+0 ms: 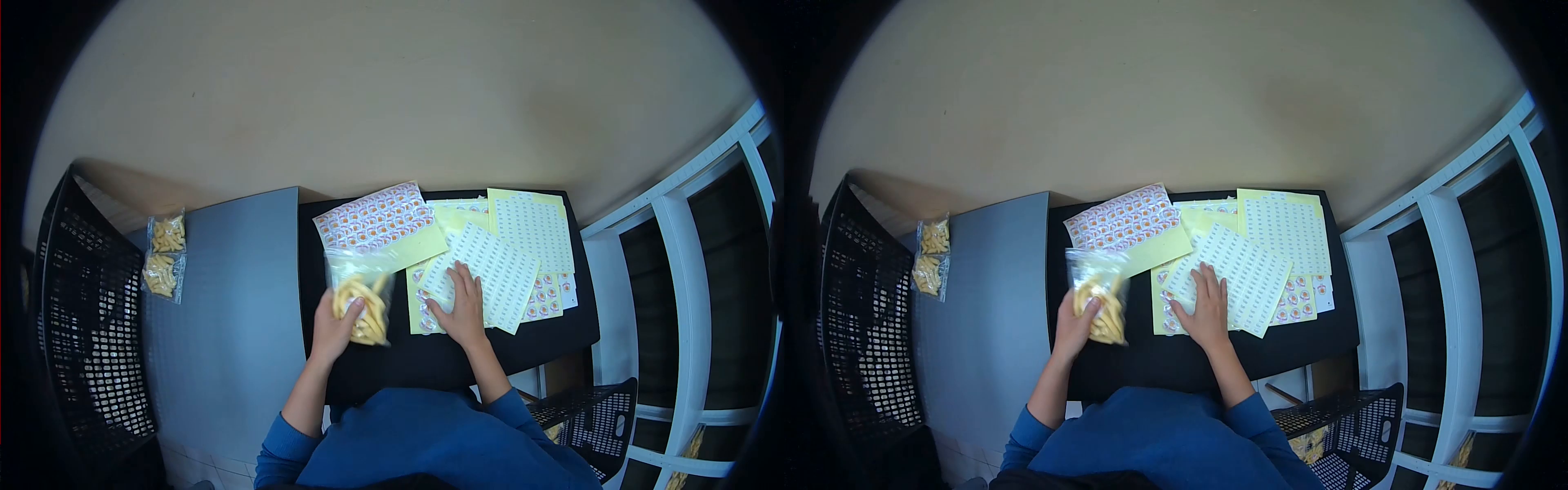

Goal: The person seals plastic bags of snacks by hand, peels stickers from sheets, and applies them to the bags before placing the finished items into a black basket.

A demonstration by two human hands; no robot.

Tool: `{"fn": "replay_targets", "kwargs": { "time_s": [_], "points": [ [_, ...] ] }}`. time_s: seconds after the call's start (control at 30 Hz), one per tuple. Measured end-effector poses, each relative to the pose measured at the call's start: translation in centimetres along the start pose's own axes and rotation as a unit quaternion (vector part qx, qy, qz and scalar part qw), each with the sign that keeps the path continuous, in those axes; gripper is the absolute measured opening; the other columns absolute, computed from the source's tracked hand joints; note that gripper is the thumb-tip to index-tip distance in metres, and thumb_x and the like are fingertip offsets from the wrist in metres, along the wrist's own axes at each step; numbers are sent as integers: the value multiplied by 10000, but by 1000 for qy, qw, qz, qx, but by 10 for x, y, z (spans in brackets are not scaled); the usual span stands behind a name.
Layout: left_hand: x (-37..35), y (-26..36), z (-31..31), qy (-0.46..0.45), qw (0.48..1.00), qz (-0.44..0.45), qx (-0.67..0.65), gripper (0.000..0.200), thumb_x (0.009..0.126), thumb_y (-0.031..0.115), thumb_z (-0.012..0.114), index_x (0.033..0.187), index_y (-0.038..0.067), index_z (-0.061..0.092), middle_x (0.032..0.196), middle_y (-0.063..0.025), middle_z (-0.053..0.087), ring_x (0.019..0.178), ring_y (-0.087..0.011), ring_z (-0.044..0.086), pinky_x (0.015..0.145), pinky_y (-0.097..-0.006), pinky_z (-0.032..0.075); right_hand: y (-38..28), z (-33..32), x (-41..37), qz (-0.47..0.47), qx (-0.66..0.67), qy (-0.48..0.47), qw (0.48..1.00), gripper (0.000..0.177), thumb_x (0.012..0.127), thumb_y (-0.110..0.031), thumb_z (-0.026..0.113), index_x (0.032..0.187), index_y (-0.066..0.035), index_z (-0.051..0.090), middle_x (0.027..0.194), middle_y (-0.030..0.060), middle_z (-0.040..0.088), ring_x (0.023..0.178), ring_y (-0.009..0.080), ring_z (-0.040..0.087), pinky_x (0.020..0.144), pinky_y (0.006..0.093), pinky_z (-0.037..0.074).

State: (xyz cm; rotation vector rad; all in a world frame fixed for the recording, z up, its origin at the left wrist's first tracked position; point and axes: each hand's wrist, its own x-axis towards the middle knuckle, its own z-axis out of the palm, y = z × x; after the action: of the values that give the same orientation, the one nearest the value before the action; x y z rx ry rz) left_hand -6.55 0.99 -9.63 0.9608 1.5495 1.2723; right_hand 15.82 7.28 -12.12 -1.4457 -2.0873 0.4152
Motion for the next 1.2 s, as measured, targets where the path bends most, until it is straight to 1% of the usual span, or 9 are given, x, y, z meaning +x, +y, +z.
{"fn": "replay_targets", "kwargs": {
  "time_s": [0.2,0.33,0.57,0.63,0.77,0.83,0.87,0.93,1.2],
  "points": [
    [-14,4,2,-228,935,-81,258,674,741,368,666,1194,-13,343,1048,-219,553,991,-289,557,849,-347,432,-3,5,-5,-10,-8,21,1000,350,714,-189,667,1008,-37,552,1157,139,499,1153,315,423,979,481,274],
    [-12,-2,-3,-269,938,-98,194,690,762,345,648,1217,-37,295,1177,-242,456,1106,-301,473,906,-345,390,1,-1,-9,-43,53,85,994,144,728,-100,641,851,-27,619,937,123,603,923,286,573,857,420,415],
    [-27,9,4,-253,955,-28,155,722,808,214,553,1291,-75,102,1198,-296,379,1135,-351,411,966,-367,328,3,-39,-22,-20,60,255,965,33,754,22,581,786,28,577,802,136,605,733,266,593,661,325,467],
    [-31,13,8,-176,931,7,319,703,788,138,522,1299,-70,87,1228,-291,318,1134,-387,362,986,-403,293,3,-53,-29,-7,47,299,953,49,755,39,570,803,29,568,814,146,601,736,273,592,665,332,470],
    [-38,35,22,-88,886,223,397,690,795,166,542,1301,-67,135,1257,-265,287,1165,-372,303,1001,-422,257,-15,-72,-46,-42,19,385,922,77,764,75,527,828,35,541,839,161,590,755,292,586,673,348,479],
    [-43,43,37,-124,929,198,288,642,840,239,512,1305,-46,171,1297,-231,277,1194,-348,299,996,-415,268,-28,-72,-57,-179,5,328,927,102,744,63,543,830,9,547,860,151,594,787,275,596,709,353,494],
    [-43,42,44,-183,980,72,32,603,859,245,498,1306,-17,189,1304,-215,283,1196,-321,315,975,-406,302,-36,-70,-61,-240,7,279,930,141,709,44,579,834,-19,562,877,124,601,799,263,600,721,359,498],
    [-43,36,52,-235,921,-94,-297,467,912,251,425,1293,42,253,1309,-147,329,1177,-212,372,931,-356,365,-56,-63,-70,-290,57,187,937,196,667,11,620,854,-45,599,882,77,606,811,234,601,735,349,496],
    [-55,23,59,-223,949,-33,-221,341,857,23,476,1192,6,413,1068,-81,556,964,-117,529,828,-252,418,-76,-60,-89,-193,160,104,962,233,666,-58,672,893,-44,620,887,90,585,776,240,589,670,329,481]
  ]
}}
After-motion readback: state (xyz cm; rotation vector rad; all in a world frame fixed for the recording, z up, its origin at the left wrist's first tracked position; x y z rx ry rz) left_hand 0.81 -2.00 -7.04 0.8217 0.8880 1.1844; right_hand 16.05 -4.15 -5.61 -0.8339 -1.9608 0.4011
